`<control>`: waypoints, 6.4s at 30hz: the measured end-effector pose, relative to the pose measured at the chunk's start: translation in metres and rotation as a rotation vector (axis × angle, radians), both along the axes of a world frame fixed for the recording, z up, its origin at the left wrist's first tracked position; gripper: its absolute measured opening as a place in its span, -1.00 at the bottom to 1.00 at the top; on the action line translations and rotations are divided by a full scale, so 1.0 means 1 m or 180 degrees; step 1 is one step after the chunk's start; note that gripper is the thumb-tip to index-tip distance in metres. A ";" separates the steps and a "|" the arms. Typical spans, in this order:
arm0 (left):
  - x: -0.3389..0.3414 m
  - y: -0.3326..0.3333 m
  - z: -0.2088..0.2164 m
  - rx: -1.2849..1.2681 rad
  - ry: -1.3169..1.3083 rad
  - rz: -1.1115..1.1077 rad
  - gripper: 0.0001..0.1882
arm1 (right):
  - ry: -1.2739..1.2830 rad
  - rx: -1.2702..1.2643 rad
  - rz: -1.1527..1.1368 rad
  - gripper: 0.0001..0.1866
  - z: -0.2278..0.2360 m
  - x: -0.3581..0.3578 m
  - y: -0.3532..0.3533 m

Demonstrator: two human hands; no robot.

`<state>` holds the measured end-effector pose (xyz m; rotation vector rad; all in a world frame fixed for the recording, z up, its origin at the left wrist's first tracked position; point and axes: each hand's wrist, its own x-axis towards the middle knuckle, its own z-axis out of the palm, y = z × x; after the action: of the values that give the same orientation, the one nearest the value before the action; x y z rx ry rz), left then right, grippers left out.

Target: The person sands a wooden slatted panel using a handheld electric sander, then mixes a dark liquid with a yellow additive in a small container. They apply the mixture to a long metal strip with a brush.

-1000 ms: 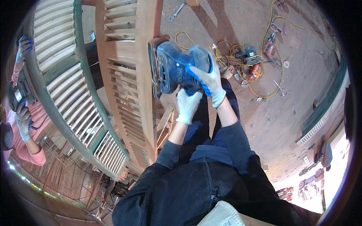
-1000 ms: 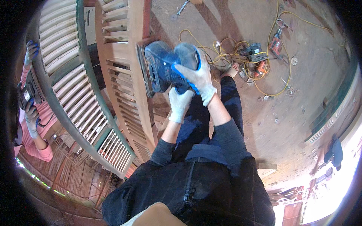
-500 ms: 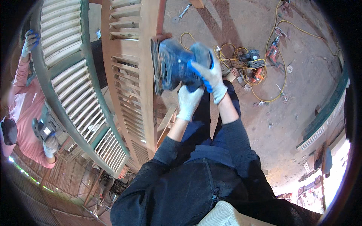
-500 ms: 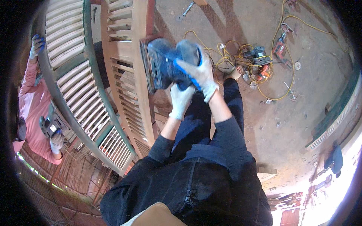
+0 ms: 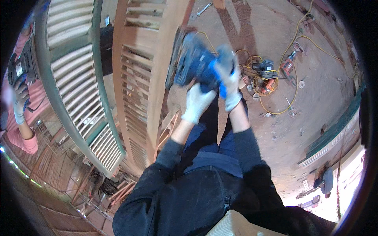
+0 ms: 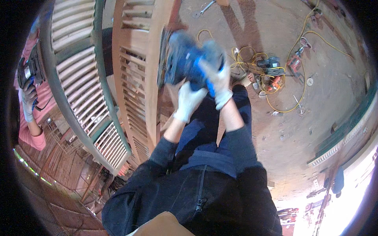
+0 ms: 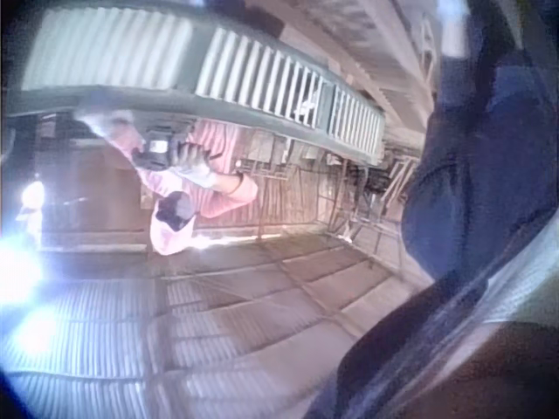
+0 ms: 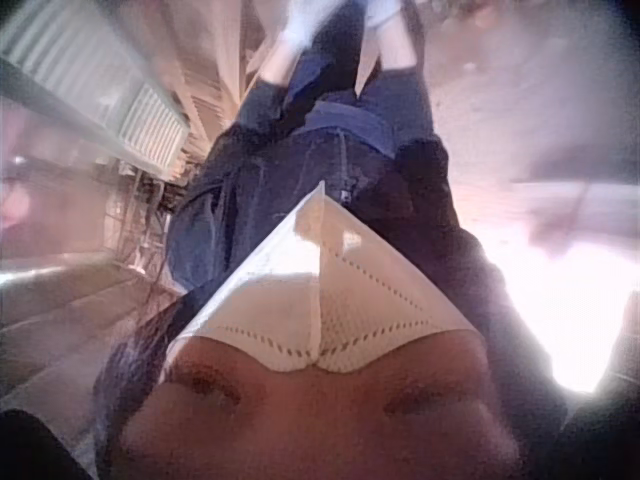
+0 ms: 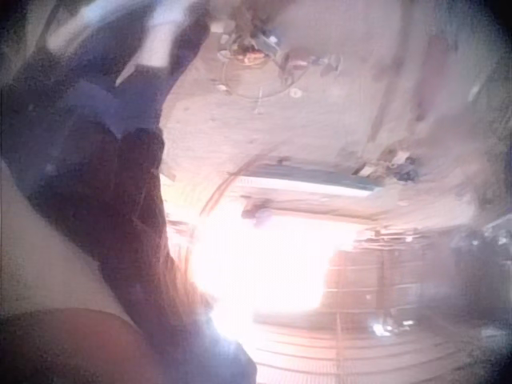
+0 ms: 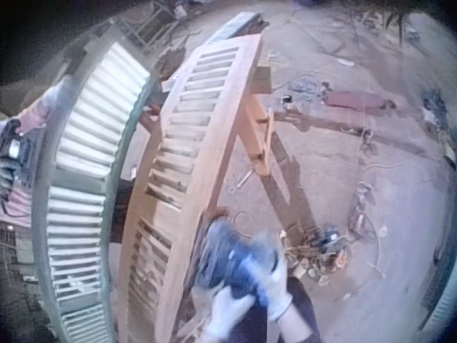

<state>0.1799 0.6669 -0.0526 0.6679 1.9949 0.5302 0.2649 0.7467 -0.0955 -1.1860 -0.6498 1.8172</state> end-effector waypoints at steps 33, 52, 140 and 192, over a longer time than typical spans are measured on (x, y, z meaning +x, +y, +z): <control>0.004 0.120 0.016 0.0030 0.0047 -0.0189 -0.63 | 0.0456 -0.0147 -0.0038 -0.46 0.017 0.009 0.124; -0.005 0.064 0.015 -0.0451 0.0188 -0.0324 -0.60 | -0.0002 -0.0647 0.0018 -0.24 0.006 0.007 0.059; -0.309 0.402 -0.014 -0.0620 0.1309 0.1615 -0.13 | 0.0596 -0.0247 0.0392 -0.40 0.049 0.017 0.580; -0.382 0.199 0.002 -0.0761 0.1779 -0.0920 -0.32 | -0.0359 -0.0333 0.1048 -0.24 0.059 0.004 0.218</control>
<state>-0.2025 0.8661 -0.0503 1.0096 2.3648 -0.0865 0.2693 0.9652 -0.0370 -1.3185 -0.8646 2.0890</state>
